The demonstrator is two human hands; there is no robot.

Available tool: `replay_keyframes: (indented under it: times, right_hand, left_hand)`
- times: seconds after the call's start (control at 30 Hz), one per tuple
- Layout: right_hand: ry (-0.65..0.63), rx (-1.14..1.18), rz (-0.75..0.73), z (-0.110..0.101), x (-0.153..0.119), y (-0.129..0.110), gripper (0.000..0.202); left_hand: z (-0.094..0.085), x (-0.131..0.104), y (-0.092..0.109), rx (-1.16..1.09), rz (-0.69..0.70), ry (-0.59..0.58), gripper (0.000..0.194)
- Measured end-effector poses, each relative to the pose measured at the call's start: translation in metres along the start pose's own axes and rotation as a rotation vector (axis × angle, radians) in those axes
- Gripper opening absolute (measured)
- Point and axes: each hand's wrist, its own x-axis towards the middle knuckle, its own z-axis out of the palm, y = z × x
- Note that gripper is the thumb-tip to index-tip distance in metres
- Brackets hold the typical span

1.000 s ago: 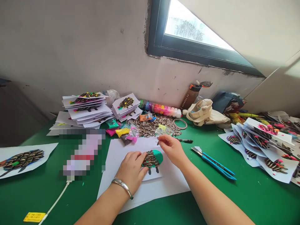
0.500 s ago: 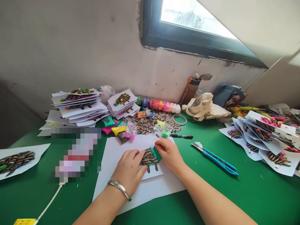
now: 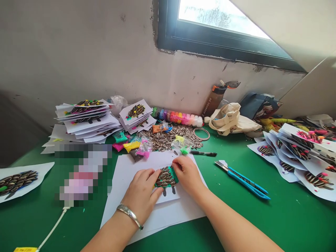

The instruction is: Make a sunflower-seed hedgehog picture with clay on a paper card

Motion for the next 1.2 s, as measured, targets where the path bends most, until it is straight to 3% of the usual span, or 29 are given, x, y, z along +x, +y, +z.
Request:
replay_keyframes:
  times: [0.6,0.87,1.2]
  right_hand:
    - [-0.012,-0.071,-0.112,0.004,0.001,-0.005,0.017]
    - [0.010,-0.043,-0.028,-0.012,-0.005,0.002,0.016]
    - [-0.040,-0.027,-0.041,-0.009,-0.006,-0.002,0.017]
  left_hand:
    - [0.001,0.000,0.003,0.016,0.009,0.020,0.042]
    - [0.000,-0.001,0.003,0.013,0.008,0.007,0.041]
    - [0.000,0.000,0.005,0.035,-0.007,-0.022,0.042]
